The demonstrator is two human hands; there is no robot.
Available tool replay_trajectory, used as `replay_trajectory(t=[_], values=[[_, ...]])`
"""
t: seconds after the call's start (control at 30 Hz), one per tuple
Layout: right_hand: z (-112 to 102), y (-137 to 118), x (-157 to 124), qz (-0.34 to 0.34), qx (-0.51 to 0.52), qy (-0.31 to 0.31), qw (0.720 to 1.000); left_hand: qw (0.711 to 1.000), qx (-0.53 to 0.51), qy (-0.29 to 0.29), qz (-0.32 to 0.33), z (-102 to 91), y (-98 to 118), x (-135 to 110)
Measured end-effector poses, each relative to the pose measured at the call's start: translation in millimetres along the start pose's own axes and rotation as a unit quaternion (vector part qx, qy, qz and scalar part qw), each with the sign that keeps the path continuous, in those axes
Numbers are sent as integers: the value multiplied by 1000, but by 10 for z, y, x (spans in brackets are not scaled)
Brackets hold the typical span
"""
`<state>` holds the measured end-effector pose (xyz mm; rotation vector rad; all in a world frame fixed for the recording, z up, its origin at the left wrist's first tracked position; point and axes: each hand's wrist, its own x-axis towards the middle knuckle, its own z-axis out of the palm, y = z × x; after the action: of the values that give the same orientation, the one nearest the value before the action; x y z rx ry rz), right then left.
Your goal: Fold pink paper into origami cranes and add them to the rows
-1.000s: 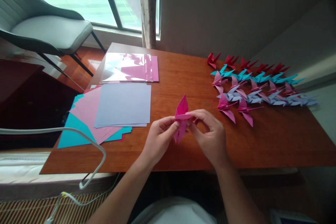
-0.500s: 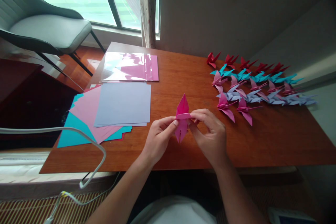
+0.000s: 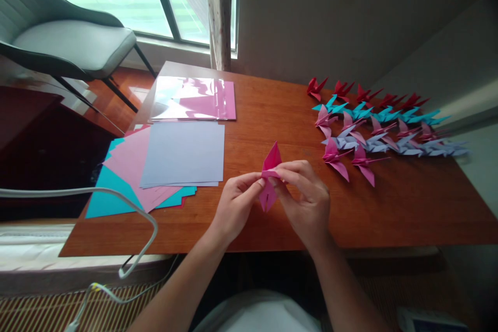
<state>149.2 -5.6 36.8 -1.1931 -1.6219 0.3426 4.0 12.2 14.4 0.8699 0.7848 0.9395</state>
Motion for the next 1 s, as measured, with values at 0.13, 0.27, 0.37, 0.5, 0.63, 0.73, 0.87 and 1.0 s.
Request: replay_trajectory(t=[0.13, 0.27, 0.37, 0.5, 0.63, 0.73, 0.87, 1.0], values=[[-17, -21, -87, -50, -31, -16, 998, 999, -45, 20, -10, -1, 9, 7], [7, 2, -216, -88, -76, -23, 993, 993, -100, 49, -33, 23, 57, 11], [34, 37, -272, -94, -97, -22, 991, 991, -114, 57, -51, 32, 92, 7], [34, 63, -286, -100, -104, -28, 989, 990, -118, 57, -57, 32, 107, 5], [18, 61, -270, -87, -98, -33, 991, 990, -112, 68, -55, 34, 95, 8], [4, 42, -214, -66, -74, -17, 995, 993, -93, 61, -46, 33, 74, 9], [-29, 16, -69, -27, -42, 0, 999, 998, -40, 36, -20, 37, 55, 5], [-54, 6, 47, 22, -28, -12, 999, 999, -7, 47, -12, 76, 75, 0]])
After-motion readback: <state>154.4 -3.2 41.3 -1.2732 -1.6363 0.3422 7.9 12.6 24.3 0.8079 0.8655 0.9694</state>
